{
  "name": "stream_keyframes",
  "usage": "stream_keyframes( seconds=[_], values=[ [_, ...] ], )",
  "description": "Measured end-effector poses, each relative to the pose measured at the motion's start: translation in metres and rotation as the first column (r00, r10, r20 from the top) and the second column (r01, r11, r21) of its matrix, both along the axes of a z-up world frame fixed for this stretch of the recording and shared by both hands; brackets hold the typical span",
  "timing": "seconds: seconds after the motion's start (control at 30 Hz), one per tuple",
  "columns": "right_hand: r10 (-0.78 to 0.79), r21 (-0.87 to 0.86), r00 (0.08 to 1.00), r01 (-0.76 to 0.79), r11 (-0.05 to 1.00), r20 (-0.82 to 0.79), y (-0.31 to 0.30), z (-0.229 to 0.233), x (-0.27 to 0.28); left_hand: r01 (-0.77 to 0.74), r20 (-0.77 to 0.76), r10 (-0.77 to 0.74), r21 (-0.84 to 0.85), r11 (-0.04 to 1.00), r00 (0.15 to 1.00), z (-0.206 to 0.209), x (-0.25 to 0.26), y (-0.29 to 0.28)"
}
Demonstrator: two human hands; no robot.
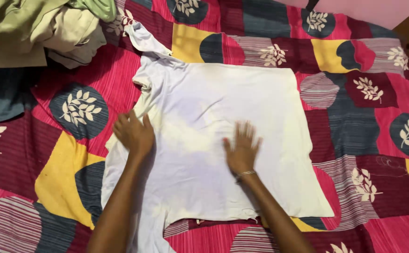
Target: The person folds a white long-sleeved shirt on a patterned bedsheet. They smooth the fabric, fold the sleeves inward, fold the bottom up, and then fold the shirt in half to create a compact bundle.
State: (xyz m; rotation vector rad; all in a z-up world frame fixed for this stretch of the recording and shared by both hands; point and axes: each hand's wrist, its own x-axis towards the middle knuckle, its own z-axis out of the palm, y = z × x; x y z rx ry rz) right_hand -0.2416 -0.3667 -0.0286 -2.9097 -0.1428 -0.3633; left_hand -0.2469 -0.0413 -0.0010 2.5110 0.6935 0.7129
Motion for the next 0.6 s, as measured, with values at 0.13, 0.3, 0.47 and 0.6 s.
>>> stream_keyframes(
  seconds=[0.13, 0.3, 0.47, 0.6],
  values=[
    [0.105, -0.001, 0.991, -0.106, 0.994, -0.078, 0.079, 0.004, 0.001, 0.051, 0.033, -0.048, -0.070, 0.996, 0.998, -0.002, 0.031, 0.023],
    [0.071, -0.049, 0.985, -0.080, 0.996, -0.158, 0.106, 0.014, 0.001, -0.074, -0.053, 0.061, -0.294, 0.953, 0.997, -0.030, 0.031, 0.077],
    [0.080, -0.063, 0.983, -0.092, 0.994, -0.166, 0.106, 0.015, 0.000, -0.179, 0.045, 0.179, -0.002, 0.984, 0.983, -0.041, 0.018, 0.106],
    [0.081, -0.081, 0.985, -0.094, 0.992, -0.151, 0.107, 0.014, 0.001, -0.178, 0.120, 0.161, 0.145, 0.973, 0.980, -0.023, 0.054, 0.092]
  ],
)
